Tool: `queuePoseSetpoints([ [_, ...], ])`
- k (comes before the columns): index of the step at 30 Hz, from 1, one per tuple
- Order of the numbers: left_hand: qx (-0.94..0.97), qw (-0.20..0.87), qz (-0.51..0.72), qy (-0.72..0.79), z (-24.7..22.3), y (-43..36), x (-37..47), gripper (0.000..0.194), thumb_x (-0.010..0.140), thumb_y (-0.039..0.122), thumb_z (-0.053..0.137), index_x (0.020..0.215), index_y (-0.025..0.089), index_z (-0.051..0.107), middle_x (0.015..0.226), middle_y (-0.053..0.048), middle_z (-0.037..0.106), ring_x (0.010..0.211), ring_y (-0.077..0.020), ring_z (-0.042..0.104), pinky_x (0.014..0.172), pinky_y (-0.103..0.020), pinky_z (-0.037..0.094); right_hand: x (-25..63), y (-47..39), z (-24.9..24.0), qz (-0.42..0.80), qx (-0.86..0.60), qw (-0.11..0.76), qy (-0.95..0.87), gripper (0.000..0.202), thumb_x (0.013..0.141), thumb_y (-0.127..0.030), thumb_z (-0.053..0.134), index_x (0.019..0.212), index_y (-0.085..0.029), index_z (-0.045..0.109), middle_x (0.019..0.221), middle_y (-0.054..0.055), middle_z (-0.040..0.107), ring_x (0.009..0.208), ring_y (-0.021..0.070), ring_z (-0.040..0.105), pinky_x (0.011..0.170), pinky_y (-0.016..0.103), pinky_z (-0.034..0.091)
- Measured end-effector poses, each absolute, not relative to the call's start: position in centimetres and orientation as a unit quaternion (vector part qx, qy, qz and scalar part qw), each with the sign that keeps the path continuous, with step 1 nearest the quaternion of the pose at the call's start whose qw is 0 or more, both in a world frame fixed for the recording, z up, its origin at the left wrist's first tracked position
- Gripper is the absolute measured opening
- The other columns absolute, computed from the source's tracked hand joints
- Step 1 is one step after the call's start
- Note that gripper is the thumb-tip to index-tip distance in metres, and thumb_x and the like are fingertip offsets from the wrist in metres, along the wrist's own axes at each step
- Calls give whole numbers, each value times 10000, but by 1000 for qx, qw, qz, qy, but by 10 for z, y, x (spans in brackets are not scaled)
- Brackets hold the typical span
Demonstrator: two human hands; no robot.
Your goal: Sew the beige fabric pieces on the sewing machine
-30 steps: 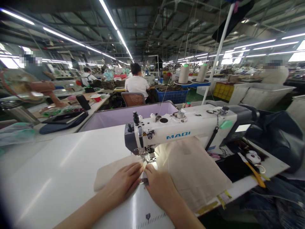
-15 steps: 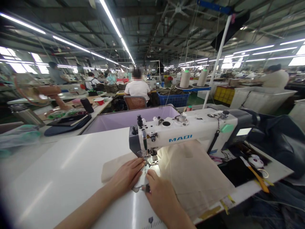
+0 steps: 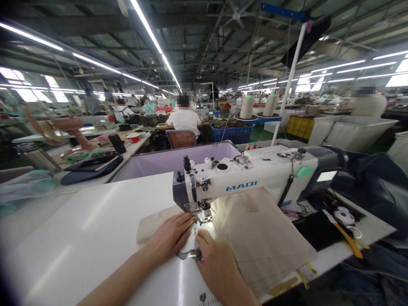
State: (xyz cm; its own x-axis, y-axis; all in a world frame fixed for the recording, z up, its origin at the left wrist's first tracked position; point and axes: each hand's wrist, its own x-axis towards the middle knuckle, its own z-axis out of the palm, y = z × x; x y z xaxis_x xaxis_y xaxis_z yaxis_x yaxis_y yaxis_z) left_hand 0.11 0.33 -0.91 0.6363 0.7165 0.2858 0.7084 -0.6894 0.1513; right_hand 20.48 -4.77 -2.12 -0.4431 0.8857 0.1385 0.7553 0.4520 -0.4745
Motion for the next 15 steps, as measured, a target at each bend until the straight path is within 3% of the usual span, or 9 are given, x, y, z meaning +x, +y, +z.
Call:
queuePoseSetpoints([
  [10,894,31,143,423,-7,1,3,342,971,208,492,1291,176,609,1344,-108,637,1240,-282,580,1053,-476,488,203,-49,-23,157,-497,192,-831,368,862,-105,565,1210,-208,627,1371,54,622,1078,262,688,864,352,579],
  [15,896,82,80,429,17,14,0,397,930,62,448,1175,254,693,1293,-11,680,1172,-193,623,1041,-323,487,210,-51,-29,194,-489,262,-809,326,882,-136,520,1178,-233,617,1333,55,636,1066,237,688,866,336,569],
])
